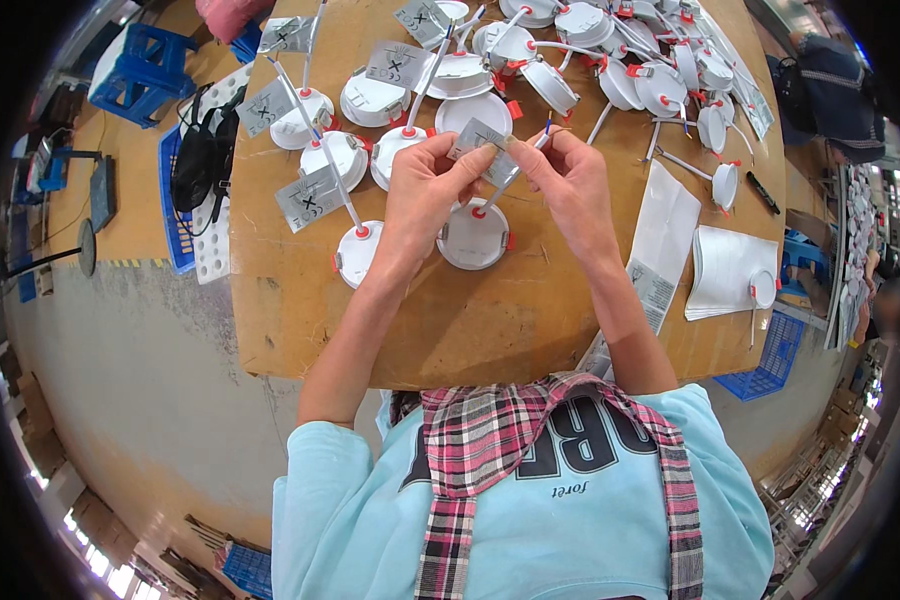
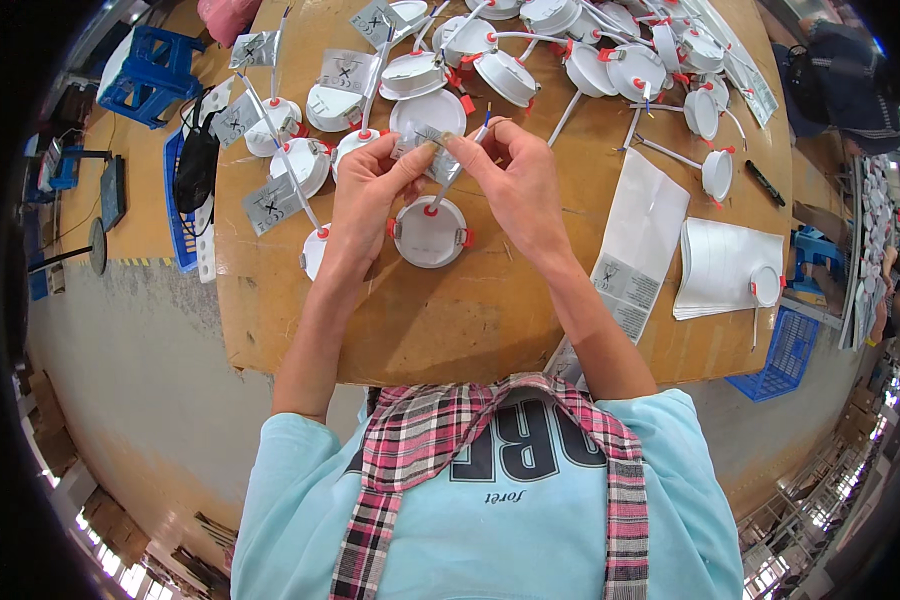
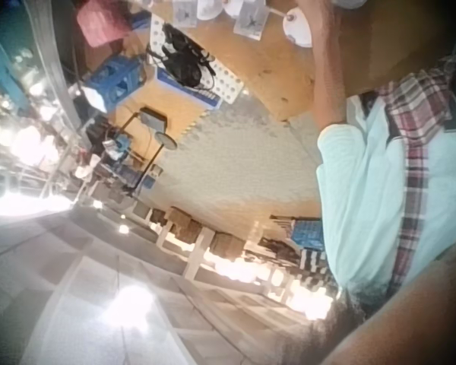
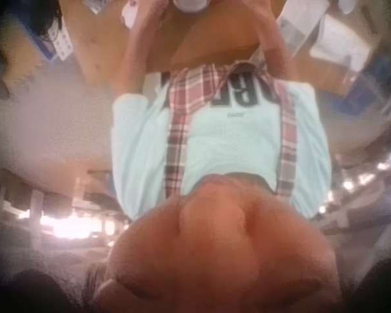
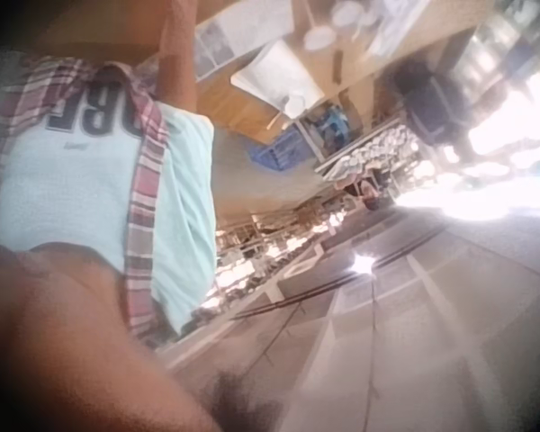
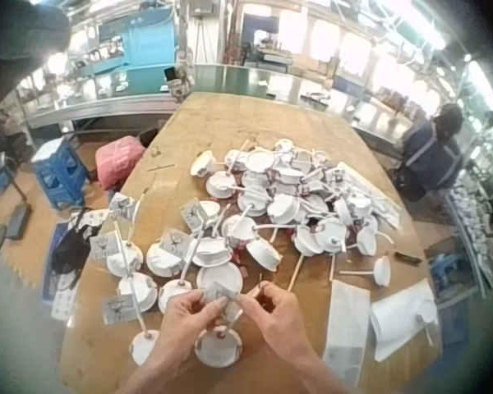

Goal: The recorder is applying labels to small white light fixtures and organizing wires for assembly at a factory workbench.

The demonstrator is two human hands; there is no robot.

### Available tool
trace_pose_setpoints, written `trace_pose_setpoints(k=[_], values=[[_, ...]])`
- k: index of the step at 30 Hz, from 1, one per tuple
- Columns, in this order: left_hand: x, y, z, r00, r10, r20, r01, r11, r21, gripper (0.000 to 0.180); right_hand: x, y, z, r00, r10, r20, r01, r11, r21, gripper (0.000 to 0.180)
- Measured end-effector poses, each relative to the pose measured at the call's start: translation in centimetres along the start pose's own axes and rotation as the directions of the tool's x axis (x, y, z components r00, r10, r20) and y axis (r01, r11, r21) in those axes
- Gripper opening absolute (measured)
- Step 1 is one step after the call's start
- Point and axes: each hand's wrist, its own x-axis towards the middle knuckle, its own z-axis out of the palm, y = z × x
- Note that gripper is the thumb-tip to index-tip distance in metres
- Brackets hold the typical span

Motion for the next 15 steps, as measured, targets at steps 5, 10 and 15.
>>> trace_pose_setpoints(k=[5,10,15], values=[[0.0,-0.2,-0.1,1.000,0.013,0.003,-0.013,0.995,-0.102,0.018,-0.2,0.1,-0.2,0.991,0.089,0.100,-0.105,0.979,0.175,0.026],[-0.2,0.1,0.0,0.998,0.056,-0.032,-0.055,0.997,0.045,0.022,-0.6,0.3,0.6,0.996,0.064,0.059,-0.075,0.974,0.212,0.025],[-0.7,0.8,0.5,0.988,0.098,-0.116,-0.075,0.978,0.193,0.024,-0.9,0.5,0.8,1.000,-0.029,0.010,0.028,0.993,0.112,0.023]])
